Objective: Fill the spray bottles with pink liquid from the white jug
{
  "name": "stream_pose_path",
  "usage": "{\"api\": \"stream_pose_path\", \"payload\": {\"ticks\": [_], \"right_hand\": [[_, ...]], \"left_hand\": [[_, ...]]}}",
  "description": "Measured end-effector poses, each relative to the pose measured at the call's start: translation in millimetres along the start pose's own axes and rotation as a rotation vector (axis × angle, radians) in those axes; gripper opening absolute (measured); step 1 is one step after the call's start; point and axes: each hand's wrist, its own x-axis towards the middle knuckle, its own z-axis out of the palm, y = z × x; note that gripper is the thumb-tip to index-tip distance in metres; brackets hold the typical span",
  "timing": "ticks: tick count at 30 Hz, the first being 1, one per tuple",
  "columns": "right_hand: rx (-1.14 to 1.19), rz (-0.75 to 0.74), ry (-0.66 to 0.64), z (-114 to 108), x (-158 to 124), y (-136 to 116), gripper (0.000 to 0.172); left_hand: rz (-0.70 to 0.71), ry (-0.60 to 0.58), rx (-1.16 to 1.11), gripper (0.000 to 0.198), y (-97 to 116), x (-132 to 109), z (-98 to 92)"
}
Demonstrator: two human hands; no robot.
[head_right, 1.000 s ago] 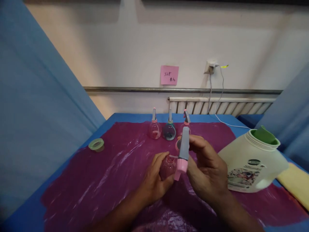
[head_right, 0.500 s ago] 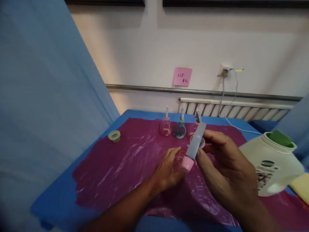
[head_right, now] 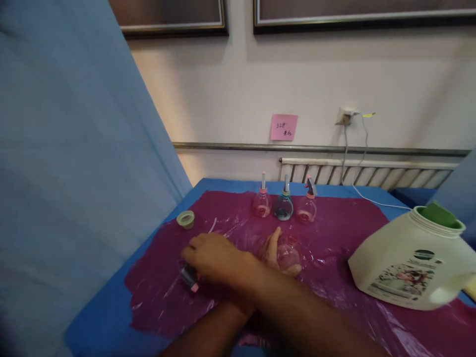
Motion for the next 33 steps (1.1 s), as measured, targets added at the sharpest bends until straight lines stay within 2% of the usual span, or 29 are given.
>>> {"api": "stream_pose_path", "payload": {"ticks": [3,7,9,12,15,18,20,23,26,30,33], "right_hand": [[-0.084,-0.132,-0.150,25,35,4,0.016],[-0.047,-0.199,-0.164,48,53,2,0.017],[-0.017,-0.215,-0.128,51,51,1,0.027],[0.000,-0.184,-0.029,43,36,-7,0.046],[0.072,-0.094,0.177,27,4,-23,0.044],[0.179,-0.026,0.427,13,-49,-39,0.033],[0.193,0.082,0.642,6,-95,-46,0.029],[0.097,0.270,0.757,-1,-179,-48,0.038],[-0.161,0.495,0.835,-4,-273,-48,0.041],[-0.330,0.935,0.921,-12,-389,-47,0.029],[-0.319,1.414,1.034,-29,-440,-41,0.034]], "left_hand": [[-0.039,-0.061,0.045,0.131,-5,7,5.1],[-0.043,-0.046,0.081,0.131,-13,11,10.4],[-0.035,-0.038,0.101,0.124,-18,11,13.0],[-0.016,-0.055,0.099,0.115,-21,11,17.4],[-0.097,-0.037,0.080,0.113,-18,10,20.7],[-0.210,0.014,0.067,0.106,-11,7,18.6],[-0.206,0.053,0.059,0.101,-6,6,13.1],[-0.126,0.035,0.030,0.098,0,7,1.8],[-0.167,0.004,0.055,0.105,4,13,-5.8],[-0.227,0.008,0.060,0.102,7,18,-5.7],[-0.242,0.023,0.029,0.099,6,19,-3.7]]}}
